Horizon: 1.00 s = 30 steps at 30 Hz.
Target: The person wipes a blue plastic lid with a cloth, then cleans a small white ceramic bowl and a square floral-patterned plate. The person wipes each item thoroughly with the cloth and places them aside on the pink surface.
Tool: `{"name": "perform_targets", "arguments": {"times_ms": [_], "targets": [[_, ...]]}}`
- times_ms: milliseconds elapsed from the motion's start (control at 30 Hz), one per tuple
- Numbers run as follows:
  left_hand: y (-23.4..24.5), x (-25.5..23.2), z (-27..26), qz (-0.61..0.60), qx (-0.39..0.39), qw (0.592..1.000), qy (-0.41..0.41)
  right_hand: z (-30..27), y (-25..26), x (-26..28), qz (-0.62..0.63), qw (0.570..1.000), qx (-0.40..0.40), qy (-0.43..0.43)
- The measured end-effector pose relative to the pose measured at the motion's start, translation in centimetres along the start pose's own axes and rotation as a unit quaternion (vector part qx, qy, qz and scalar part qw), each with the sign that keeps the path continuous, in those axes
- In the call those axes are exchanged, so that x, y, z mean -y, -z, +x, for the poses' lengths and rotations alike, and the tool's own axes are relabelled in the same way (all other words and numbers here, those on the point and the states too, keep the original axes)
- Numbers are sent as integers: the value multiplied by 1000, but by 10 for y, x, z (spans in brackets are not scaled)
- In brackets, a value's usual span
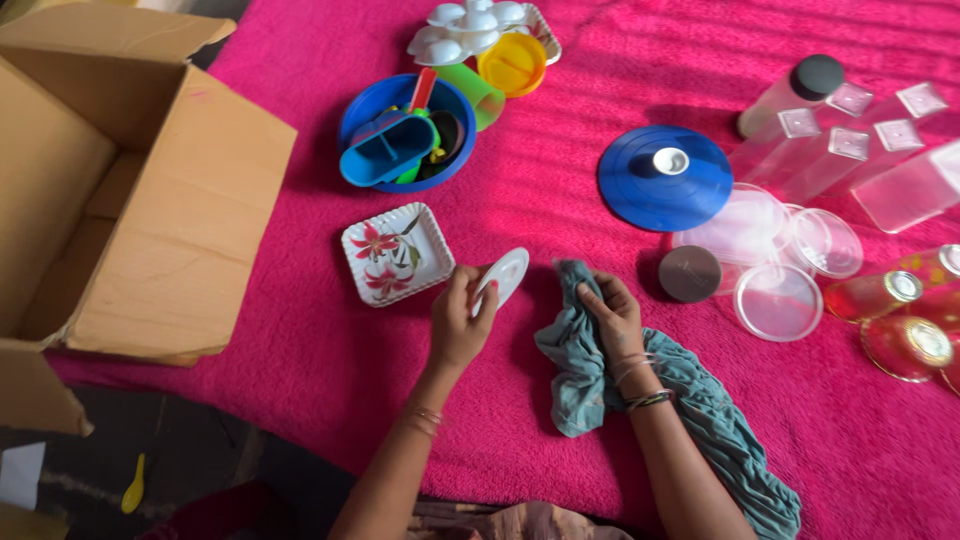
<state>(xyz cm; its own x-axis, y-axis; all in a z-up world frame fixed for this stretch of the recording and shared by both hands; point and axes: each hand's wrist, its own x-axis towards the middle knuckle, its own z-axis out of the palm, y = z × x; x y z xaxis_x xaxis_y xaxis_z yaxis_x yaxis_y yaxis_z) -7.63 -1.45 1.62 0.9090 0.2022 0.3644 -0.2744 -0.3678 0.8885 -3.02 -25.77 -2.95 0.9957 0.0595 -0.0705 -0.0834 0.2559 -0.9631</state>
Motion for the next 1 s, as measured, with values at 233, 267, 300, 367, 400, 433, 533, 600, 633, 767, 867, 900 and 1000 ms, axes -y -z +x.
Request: {"name": "perform_targets", "arguments": {"times_ms": [233,267,300,367,400,433,533,600,633,767,867,900,1000], "targets": [[-98,37,9,-194,68,953,221,-20,-24,14,-388,874,-125,265],[-103,40,8,-258,72,934,237,-24,-31,19,-425,857,-99,275],[-104,42,7,-292,84,919,252,-26,-34,25,-446,838,-75,304],[-95,47,3,-352,106,885,285,-31,-41,32,-483,799,-24,357],[-91,49,3,-375,106,875,286,-32,-43,34,-484,801,0,352],[-88,52,3,-398,105,865,287,-32,-44,34,-485,802,23,347],[-80,56,4,-388,149,871,260,-23,-43,31,-483,825,-12,293],[-76,57,5,-350,181,889,235,-16,-42,27,-481,837,-57,256],[-75,58,6,-328,189,898,223,-13,-42,25,-480,839,-72,244],[-69,64,8,-252,201,911,258,-22,-41,27,-528,780,-3,336],[-68,66,9,-291,168,908,250,-27,-44,29,-486,796,105,346],[-66,66,11,-332,167,883,287,-24,-45,28,-497,794,80,340],[-64,66,12,-407,168,827,349,-14,-42,17,-518,799,5,306]]}}
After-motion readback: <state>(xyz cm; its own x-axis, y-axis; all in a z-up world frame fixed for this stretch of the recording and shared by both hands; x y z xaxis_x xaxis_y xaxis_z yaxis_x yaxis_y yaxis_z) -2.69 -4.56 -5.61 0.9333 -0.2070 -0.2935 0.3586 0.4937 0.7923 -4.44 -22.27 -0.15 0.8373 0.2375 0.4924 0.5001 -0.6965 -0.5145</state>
